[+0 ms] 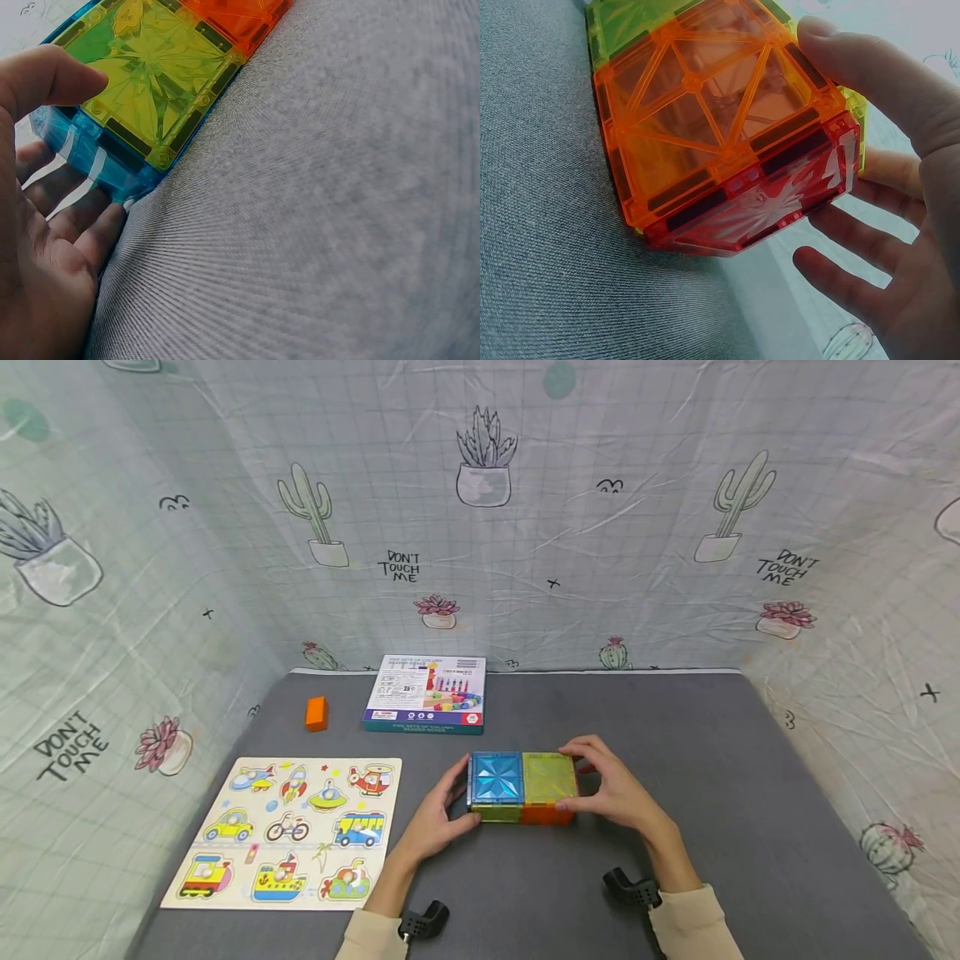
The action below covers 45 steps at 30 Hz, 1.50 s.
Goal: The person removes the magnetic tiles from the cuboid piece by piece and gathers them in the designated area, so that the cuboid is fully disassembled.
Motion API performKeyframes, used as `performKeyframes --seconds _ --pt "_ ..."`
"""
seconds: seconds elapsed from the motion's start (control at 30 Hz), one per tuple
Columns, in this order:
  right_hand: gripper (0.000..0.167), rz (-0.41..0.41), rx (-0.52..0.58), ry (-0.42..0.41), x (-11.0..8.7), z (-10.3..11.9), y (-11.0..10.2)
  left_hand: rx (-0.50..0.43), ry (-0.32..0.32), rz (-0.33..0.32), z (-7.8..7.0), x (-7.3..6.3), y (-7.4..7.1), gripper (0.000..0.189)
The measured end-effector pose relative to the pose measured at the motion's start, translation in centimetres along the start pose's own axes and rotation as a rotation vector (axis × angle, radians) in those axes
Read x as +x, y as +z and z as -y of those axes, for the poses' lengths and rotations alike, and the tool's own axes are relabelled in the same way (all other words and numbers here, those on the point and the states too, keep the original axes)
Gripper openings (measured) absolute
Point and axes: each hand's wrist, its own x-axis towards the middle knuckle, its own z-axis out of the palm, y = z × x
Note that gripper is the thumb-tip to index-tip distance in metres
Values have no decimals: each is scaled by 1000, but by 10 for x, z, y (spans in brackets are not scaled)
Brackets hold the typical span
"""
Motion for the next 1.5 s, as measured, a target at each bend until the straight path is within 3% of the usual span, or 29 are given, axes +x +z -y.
performKeyframes --seconds 0.3,0.37,0.63,0.77,1.0,1.5 --pt "69 -4 14 -10 1 -1 0 -2 36 2 0 -1 0 88" --pt "70 -5 10 -9 1 -1 0 -2 32 5 -5 -2 -1 88" --pt "75 -31 -4 -13 0 4 0 4 14 1 3 0 0 88" --pt "79 -48 3 25 0 8 0 -1 12 -3 2 0 -1 88" --pt "79 -28 14 76 -1 11 0 -10 15 2 4 1 -1 88" --pt "80 0 75 42 -2 11 -3 -1 -2 2 3 0 -1 89"
